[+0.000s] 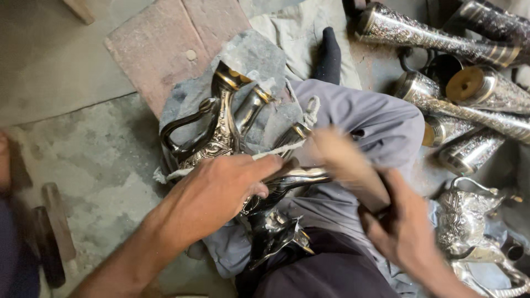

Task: The person hammers a silver-colored metal object with a wooden mallet while seated on the floor. They repeatedly strike the object's surface and edges, occasionally repositioning it to access different areas.

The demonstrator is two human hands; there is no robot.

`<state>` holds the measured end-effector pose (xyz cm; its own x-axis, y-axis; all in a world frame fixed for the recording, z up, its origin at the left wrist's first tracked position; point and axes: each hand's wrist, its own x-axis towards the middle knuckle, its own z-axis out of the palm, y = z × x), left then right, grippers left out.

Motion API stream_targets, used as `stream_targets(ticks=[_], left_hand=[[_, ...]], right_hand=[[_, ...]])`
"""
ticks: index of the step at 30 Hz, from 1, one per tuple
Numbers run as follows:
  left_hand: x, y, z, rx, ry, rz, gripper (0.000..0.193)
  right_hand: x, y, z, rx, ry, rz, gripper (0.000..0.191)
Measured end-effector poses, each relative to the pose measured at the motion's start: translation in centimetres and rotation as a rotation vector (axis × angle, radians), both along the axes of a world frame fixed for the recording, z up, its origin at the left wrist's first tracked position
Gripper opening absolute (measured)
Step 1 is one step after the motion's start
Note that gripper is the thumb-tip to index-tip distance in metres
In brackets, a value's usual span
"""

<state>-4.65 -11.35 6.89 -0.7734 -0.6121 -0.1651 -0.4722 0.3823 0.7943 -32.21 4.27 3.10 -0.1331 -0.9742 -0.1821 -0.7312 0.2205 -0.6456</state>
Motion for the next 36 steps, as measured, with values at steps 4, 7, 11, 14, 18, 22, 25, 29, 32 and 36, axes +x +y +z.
stream_targets(ticks=[4,7,11,14,18,22,25,29,32,36], left_hand=[[-1.2,-1.4,0.2,0.157,-0.22,-0.242,0.031],[-2.0,-1.4,0.3,0.082,-0.264,-0.384,0.025],[-2.6,-1.5,0.0,0.022,-0.252,-0.499,0.019],[-2.3,-1.4,-0.2,0.038,-0.225,-0.477,0.019],[-0.8,-1.3,-0.3,0.16,-0.238,-0.285,0.031],[0.8,-0.7,-0.5,0.125,-0.121,-0.16,0.025],[1.5,-0.2,-0.3,0.052,-0.003,-0.097,0.03],[1.6,-0.9,0.1,0.065,0.03,-0.044,0.031],[0.5,-2.2,-0.3,0.187,-0.035,-0.124,0.041],[-1.0,-3.1,-0.4,0.176,-0.26,-0.301,0.035]], right_hand=[[2.6,5.9,-4.4,0.119,-0.317,-0.335,0.05],[3.2,8.9,-6.7,-0.062,-0.196,-0.327,0.047],[4.1,9.9,-8.5,-0.195,-0.211,-0.369,0.049],[4.3,9.2,-8.6,-0.078,-0.222,-0.375,0.049],[3.0,6.4,-6.7,0.081,-0.228,-0.367,0.05],[2.0,3.1,-1.6,-0.016,-0.049,-0.198,0.056],[2.1,1.2,1.4,0.062,-0.127,-0.25,0.054],[1.1,1.2,1.8,0.113,0.031,-0.232,0.053],[0.7,2.6,0.0,0.193,-0.245,-0.427,0.048],[0.2,3.9,-1.9,0.286,-0.17,-0.422,0.052]])
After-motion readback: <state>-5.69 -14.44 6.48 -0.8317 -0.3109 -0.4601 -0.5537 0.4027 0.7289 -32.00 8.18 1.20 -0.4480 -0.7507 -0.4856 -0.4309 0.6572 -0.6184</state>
